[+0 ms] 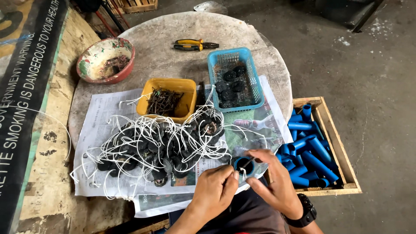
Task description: Assemble small electrical components by inserting them into blue plastic tubes.
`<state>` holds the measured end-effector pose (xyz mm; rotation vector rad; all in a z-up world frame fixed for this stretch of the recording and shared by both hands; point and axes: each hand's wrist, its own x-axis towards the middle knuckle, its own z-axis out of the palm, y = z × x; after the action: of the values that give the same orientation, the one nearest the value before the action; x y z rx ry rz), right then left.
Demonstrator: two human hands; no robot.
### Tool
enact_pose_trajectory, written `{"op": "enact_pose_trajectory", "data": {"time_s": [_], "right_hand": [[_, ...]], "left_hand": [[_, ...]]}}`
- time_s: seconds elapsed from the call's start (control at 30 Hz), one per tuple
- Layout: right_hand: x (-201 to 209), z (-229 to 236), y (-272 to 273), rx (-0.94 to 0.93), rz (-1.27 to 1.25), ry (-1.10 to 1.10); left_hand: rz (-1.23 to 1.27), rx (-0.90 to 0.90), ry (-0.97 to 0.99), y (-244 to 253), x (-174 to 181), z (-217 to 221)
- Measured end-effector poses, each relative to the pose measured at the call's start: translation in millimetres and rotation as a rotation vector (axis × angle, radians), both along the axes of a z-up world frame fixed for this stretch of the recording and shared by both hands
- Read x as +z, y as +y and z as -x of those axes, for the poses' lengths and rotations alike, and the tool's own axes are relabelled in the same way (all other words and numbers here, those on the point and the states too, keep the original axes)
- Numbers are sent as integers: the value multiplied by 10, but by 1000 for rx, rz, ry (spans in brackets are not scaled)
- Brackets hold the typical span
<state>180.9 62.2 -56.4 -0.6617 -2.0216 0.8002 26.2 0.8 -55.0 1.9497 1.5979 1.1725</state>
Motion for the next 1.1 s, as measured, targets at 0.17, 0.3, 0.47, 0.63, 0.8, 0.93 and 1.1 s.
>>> {"op": "enact_pose_trajectory", "data": {"time_s": [0.17,0.3,0.47,0.63,0.8,0.93,1.1], "right_hand": [[-151,-81,13,-19,35,-113],[-224,-121,24,-5,-63,-136],[-235,-143,25,39,-88,-89],[-229,-103,15,79,-72,-130],[-233,-97,19,98,-83,-114],[-229,-87,29,100,-107,-91],[-276,-121,7,33,-33,-90]], "left_hand": [[-64,-27,-5,-33,43,-23],[-44,-71,40,-58,98,14],[-46,-71,88,-93,246,138],[-212,-72,251,-58,328,131],[-304,-85,265,-13,306,127],[-338,-75,186,12,310,96],[-273,-66,107,-58,247,111]]}}
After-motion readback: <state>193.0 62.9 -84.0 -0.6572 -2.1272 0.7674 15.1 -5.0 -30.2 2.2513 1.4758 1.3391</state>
